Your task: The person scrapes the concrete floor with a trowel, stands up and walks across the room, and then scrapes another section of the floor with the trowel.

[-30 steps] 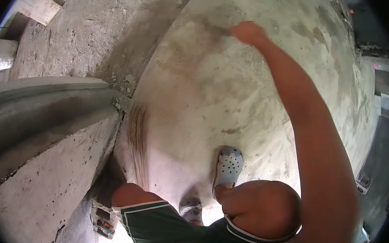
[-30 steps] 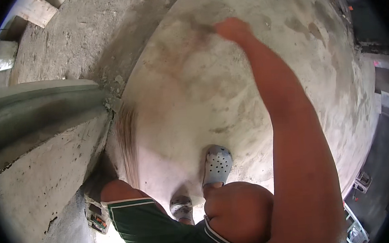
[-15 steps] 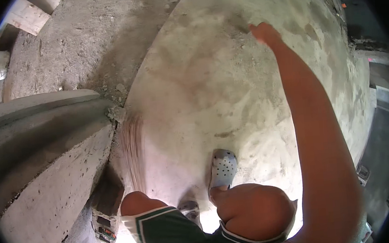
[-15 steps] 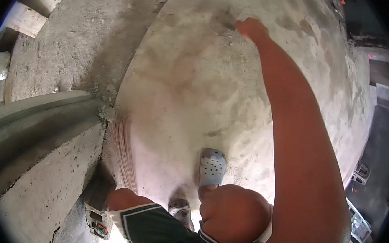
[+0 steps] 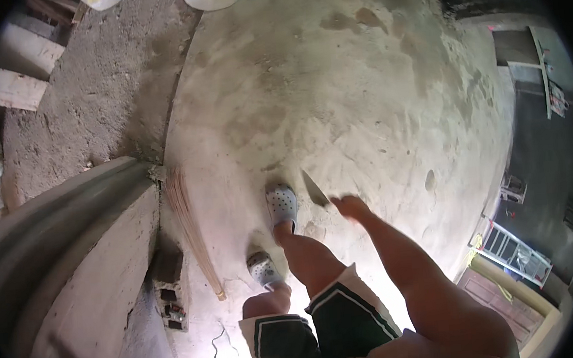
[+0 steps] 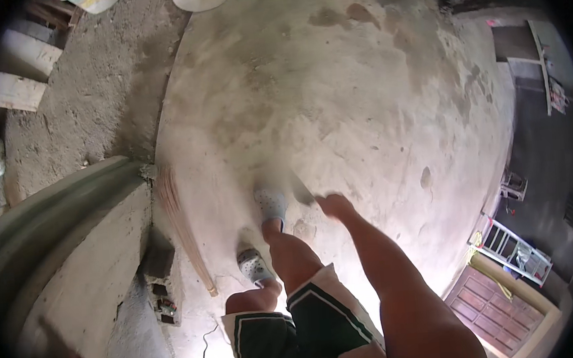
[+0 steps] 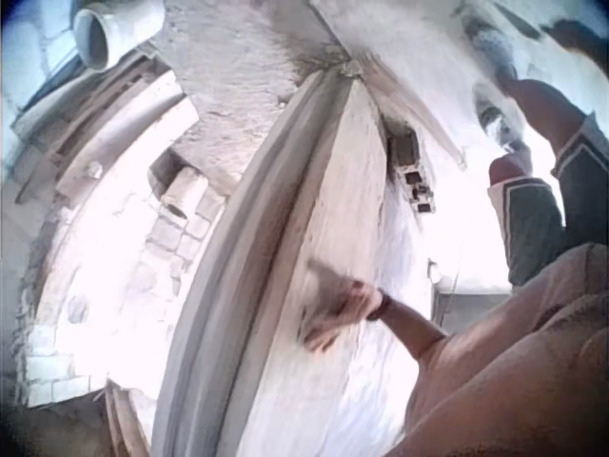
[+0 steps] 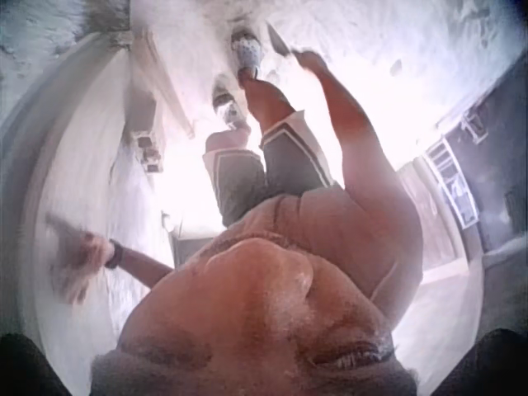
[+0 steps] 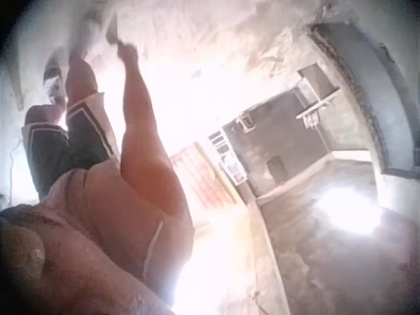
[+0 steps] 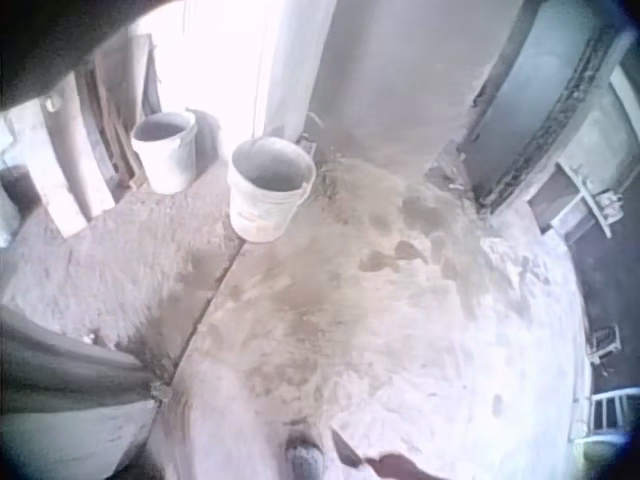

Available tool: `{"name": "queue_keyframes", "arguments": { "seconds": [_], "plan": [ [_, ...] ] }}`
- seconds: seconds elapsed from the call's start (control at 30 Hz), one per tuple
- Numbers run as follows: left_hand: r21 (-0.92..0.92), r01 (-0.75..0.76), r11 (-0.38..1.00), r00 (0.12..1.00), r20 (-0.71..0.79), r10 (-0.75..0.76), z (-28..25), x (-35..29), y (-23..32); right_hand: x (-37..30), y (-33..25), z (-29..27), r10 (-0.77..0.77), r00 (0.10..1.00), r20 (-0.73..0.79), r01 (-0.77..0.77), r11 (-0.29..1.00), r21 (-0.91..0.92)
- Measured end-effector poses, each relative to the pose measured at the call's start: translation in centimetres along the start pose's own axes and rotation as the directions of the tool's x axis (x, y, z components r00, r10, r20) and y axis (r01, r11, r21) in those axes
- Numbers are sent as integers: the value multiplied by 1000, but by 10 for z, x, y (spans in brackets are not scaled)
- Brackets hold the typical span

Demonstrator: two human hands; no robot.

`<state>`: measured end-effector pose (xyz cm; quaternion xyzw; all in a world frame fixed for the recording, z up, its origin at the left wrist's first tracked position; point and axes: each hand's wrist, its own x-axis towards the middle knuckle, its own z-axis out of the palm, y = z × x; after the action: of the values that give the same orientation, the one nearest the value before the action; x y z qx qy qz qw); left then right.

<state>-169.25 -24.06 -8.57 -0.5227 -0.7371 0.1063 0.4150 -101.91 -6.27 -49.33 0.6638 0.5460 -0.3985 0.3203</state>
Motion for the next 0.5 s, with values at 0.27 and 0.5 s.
{"name": "queue_keyframes", "arguments": {
  "seconds": [0.27,0.5],
  "plan": [
    [-761,391,517,882,470,25,-106,-51,58,-437,234,102,510,784,354,-616,572,541],
    [-820,508,262,16,314,949,-291,-204,99,-677,274,161,502,820,275,-534,497,684]
  ]
}}
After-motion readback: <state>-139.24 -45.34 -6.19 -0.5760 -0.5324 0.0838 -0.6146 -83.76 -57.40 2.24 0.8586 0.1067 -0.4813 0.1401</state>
